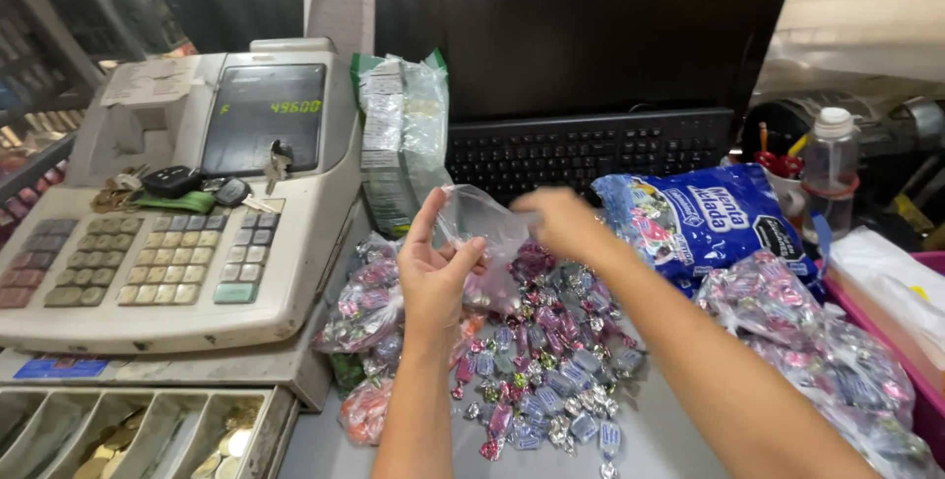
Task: Bagging small individually wrapped candies into plastic bags at a checkout counter
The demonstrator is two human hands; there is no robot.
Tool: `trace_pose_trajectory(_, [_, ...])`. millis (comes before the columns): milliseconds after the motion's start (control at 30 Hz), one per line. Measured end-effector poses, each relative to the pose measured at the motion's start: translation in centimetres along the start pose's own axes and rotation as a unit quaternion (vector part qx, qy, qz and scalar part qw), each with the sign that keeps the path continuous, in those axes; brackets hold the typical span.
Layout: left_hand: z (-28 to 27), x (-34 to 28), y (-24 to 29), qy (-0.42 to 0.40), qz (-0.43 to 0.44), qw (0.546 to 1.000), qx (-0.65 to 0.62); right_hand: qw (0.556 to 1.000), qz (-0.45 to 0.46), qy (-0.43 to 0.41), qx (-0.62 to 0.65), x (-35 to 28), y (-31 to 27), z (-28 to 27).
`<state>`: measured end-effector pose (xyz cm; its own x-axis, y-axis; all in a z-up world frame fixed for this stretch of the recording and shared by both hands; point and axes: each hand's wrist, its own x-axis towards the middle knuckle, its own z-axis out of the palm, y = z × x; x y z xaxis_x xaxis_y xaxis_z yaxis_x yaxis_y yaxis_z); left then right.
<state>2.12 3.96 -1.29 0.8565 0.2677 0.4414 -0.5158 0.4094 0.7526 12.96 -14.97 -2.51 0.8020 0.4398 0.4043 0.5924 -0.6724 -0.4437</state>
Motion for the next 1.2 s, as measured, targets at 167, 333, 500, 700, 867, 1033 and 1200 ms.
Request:
trace_pose_trajectory(167, [-0.2, 0.4, -0.3, 0.011, -0.007, 1.0, -0.012, 0.975, -0.022, -0.113, -0.189, 0.8, 3.4, 5.5])
trace_pose_trajectory(333, [0.1, 0.2, 0.5, 0.003, -0.021, 1.0, -0.008, 0.982, 0.106, -0.133, -0.078, 0.9, 3.5, 3.3])
trace_pose_trajectory(500, [0.7, -0.4, 1.4, 0.009, -0.034, 0.999, 0.007, 0.991, 0.136, -0.015, -0.002, -0.2, 1.1, -0.1])
trace_pose_trajectory(700, [1.2, -0.6, 2.4, -0.011, -0.052, 0.999, 0.012, 0.892, 0.0, 0.151, 0.426, -0.2, -8.0, -4.7])
trace_pose_trajectory(867, [0.9, -0.4, 2.1, -0.012, -0.041, 0.999, 0.008, 0.943, -0.026, 0.08, 0.323, 0.3, -9.0, -4.1])
trace_pose_trajectory(1033, [1.1, -0.7, 2.6, 0.003, -0.036, 0.999, 0.016, 0.912, -0.045, 0.205, 0.352, 0.3, -4.1, -4.7])
trace_pose_trajectory(1200, [1.7, -0.9, 3.9, -0.015, -0.063, 0.997, 0.029, 0.901, 0.042, 0.168, 0.396, -0.5, -7.9, -4.6])
